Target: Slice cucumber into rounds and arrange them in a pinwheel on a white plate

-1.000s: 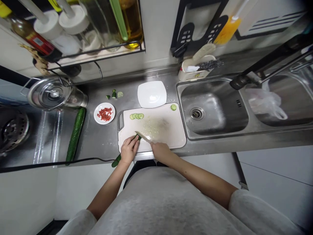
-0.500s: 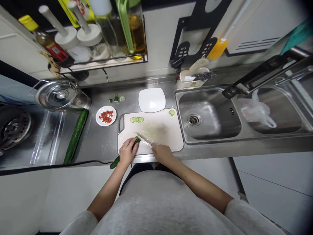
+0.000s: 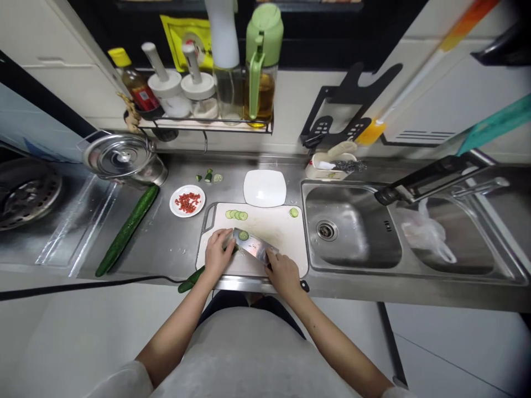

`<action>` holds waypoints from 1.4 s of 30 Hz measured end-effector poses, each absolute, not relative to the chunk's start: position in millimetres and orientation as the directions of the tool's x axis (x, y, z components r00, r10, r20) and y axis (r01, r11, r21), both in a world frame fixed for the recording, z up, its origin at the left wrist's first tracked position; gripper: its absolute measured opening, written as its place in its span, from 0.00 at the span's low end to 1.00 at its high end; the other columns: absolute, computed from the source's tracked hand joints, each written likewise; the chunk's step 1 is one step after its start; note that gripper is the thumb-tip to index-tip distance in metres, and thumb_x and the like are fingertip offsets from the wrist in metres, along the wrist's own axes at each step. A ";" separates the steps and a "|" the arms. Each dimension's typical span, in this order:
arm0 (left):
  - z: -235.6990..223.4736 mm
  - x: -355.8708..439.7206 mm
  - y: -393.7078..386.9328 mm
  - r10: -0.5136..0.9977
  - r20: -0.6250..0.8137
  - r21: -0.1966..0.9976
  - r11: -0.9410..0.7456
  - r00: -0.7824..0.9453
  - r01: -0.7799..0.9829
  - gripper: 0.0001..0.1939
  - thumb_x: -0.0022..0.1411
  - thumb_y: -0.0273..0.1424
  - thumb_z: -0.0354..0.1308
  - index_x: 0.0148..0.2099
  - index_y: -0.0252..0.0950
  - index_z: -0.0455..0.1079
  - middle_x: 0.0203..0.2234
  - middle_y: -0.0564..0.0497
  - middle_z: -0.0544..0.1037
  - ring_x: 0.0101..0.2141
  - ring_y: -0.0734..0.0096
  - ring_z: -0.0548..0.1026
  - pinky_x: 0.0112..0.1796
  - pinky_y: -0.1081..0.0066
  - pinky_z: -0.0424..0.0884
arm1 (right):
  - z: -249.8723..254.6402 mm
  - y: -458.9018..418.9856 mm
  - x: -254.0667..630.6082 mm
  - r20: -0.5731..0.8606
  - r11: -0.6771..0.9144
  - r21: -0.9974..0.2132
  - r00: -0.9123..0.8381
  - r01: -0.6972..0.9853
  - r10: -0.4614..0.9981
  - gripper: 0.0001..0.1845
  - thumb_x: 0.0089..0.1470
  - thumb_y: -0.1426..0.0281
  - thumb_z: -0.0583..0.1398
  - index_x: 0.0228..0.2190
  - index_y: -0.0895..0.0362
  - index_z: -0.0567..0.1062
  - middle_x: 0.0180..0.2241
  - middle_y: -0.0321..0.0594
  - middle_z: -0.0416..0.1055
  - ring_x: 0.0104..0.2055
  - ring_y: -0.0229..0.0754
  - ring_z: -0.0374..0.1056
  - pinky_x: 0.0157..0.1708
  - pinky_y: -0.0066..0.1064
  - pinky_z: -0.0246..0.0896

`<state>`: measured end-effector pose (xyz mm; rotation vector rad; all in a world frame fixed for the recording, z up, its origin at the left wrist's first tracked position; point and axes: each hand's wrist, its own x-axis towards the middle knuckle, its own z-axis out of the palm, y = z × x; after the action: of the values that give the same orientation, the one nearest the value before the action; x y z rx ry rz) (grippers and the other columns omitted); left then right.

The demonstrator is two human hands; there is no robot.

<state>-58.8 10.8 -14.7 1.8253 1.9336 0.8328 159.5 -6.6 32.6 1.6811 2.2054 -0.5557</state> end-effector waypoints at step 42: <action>-22.2 -27.2 118.5 0.962 -0.103 0.561 0.265 -0.252 0.784 0.08 0.59 0.33 0.55 0.35 0.40 0.75 0.36 0.47 0.77 0.42 0.59 0.70 0.44 0.60 0.59 | 30.0 -5.4 192.6 -0.393 0.037 -0.085 -0.068 0.996 0.917 0.20 0.62 0.66 0.48 0.53 0.53 0.66 0.42 0.43 0.76 0.42 0.43 0.72 0.36 0.28 0.58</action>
<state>-27.2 118.5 -22.2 1.5799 2.1156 0.5624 192.6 -5.4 30.0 1.9708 2.0817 -0.4965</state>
